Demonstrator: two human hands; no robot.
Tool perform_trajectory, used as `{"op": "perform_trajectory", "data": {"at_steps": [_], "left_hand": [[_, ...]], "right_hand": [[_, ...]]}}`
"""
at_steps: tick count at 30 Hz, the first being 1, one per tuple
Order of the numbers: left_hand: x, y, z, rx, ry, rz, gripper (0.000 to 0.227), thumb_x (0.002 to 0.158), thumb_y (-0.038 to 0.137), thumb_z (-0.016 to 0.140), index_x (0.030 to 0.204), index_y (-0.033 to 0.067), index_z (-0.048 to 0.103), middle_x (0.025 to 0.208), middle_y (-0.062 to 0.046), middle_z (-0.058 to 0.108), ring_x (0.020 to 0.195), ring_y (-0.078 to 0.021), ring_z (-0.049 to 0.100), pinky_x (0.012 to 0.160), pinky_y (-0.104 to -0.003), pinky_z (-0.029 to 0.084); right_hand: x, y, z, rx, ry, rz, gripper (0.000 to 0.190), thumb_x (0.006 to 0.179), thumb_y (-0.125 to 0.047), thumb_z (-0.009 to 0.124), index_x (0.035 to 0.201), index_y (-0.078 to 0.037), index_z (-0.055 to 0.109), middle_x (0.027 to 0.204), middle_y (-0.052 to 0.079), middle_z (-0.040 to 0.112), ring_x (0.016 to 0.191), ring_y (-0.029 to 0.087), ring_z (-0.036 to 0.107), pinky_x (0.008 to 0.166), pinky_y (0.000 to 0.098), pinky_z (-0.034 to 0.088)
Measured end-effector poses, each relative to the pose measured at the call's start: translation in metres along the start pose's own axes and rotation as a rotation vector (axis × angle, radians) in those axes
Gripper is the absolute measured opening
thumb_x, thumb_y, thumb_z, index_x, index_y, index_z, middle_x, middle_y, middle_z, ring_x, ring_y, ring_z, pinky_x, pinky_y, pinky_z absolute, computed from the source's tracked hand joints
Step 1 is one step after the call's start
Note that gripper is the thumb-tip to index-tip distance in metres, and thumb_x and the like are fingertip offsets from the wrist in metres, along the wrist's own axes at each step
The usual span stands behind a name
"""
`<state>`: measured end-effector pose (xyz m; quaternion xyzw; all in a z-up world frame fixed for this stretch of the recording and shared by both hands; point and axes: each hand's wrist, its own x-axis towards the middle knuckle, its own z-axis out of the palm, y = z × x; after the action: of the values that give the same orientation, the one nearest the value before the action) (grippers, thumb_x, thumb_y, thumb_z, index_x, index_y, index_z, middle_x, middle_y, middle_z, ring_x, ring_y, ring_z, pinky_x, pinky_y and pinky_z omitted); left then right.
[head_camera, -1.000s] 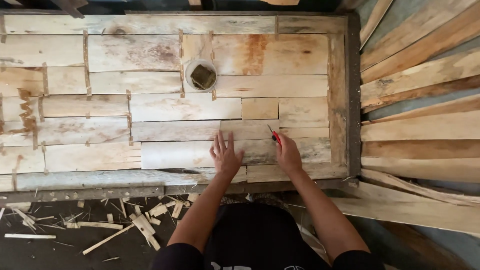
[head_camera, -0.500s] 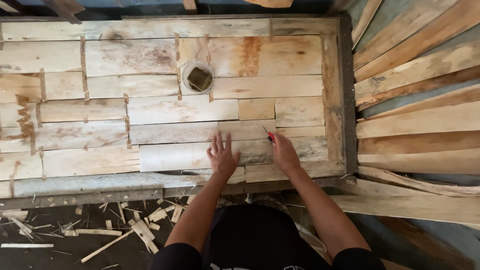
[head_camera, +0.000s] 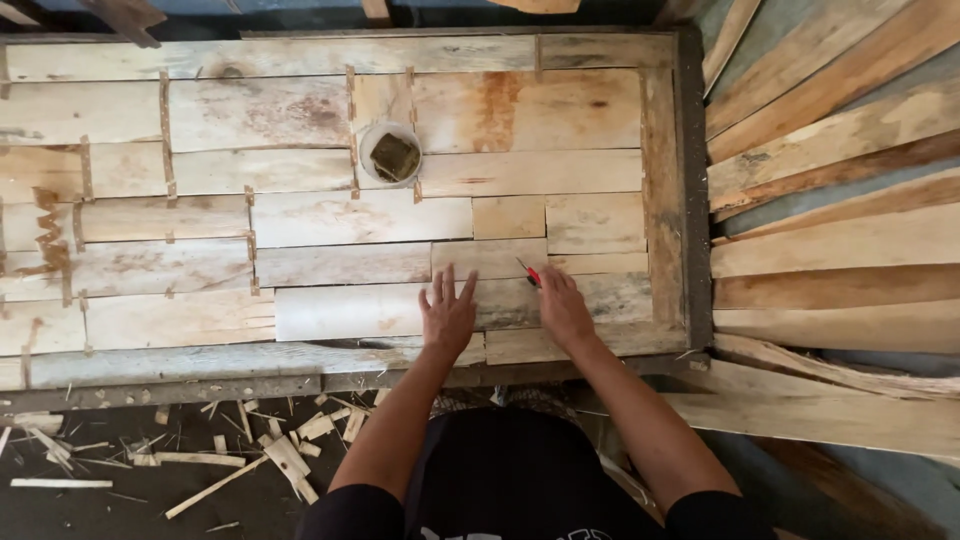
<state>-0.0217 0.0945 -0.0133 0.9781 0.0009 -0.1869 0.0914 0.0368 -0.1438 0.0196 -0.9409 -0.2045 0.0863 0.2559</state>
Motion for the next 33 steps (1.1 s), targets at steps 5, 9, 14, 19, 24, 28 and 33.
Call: {"op": "perform_trajectory", "data": {"at_steps": [5,9,14,19,24,28,33], "left_hand": [[-0.001,0.002,0.003,-0.001,0.056,-0.007,0.073,0.102,0.036,0.053,0.164,0.0282,0.017,0.17,-0.019,0.008,0.154,-0.0394,0.018,0.115,-0.068,0.025],[-0.002,0.003,0.0,-0.029,0.067,-0.022,0.073,0.1,0.035,0.056,0.163,0.029,0.019,0.17,-0.017,0.011,0.155,-0.0383,0.018,0.116,-0.067,0.024],[0.001,0.003,0.0,-0.039,0.06,-0.017,0.073,0.099,0.034,0.057,0.162,0.0283,0.021,0.169,-0.019,0.011,0.153,-0.039,0.018,0.114,-0.068,0.023],[0.002,0.001,-0.004,-0.068,0.086,-0.015,0.072,0.098,0.034,0.058,0.161,0.0292,0.024,0.168,-0.018,0.014,0.153,-0.0385,0.019,0.115,-0.067,0.023],[-0.003,0.004,-0.026,-0.259,0.052,-0.084,0.066,0.092,0.032,0.064,0.155,0.0302,0.041,0.165,-0.013,0.023,0.152,-0.0337,0.023,0.116,-0.065,0.024],[0.005,-0.002,-0.021,-0.368,0.078,-0.126,0.054,0.094,0.033,0.066,0.146,0.0256,0.053,0.162,-0.009,0.029,0.15,-0.0314,0.026,0.117,-0.063,0.024],[0.004,-0.01,-0.016,-0.49,0.302,-0.117,0.043,0.094,0.021,0.065,0.136,0.0158,0.063,0.145,-0.009,0.055,0.138,-0.0303,0.045,0.11,-0.056,0.034]], "right_hand": [[0.003,0.007,0.004,0.002,0.002,0.012,0.036,0.099,-0.012,0.055,0.133,0.001,0.052,0.139,0.025,0.056,0.131,0.045,0.049,0.11,0.0505,0.041],[0.002,-0.002,-0.001,0.033,0.09,-0.034,0.038,0.098,-0.012,0.057,0.134,0.0,0.052,0.144,0.027,0.053,0.132,0.045,0.049,0.109,0.0509,0.043],[0.008,-0.013,-0.004,-0.001,0.034,0.035,0.043,0.096,-0.014,0.057,0.137,-0.003,0.052,0.141,0.019,0.057,0.131,0.042,0.052,0.101,0.052,0.046],[0.01,-0.001,0.01,0.004,0.055,0.087,0.043,0.097,-0.016,0.058,0.138,-0.003,0.052,0.139,0.018,0.06,0.129,0.042,0.054,0.102,0.0512,0.047],[0.002,0.008,0.019,0.036,0.157,-0.022,0.047,0.095,-0.014,0.06,0.139,-0.001,0.053,0.142,0.021,0.058,0.129,0.042,0.054,0.107,0.0511,0.044],[-0.003,0.004,0.015,0.082,0.157,-0.024,0.041,0.097,-0.013,0.061,0.135,0.002,0.055,0.146,0.024,0.056,0.134,0.043,0.051,0.108,0.0517,0.042],[-0.007,-0.011,0.004,0.075,0.236,-0.01,0.034,0.094,-0.014,0.064,0.125,-0.001,0.06,0.129,0.022,0.062,0.117,0.045,0.057,0.099,0.0539,0.046]]}}
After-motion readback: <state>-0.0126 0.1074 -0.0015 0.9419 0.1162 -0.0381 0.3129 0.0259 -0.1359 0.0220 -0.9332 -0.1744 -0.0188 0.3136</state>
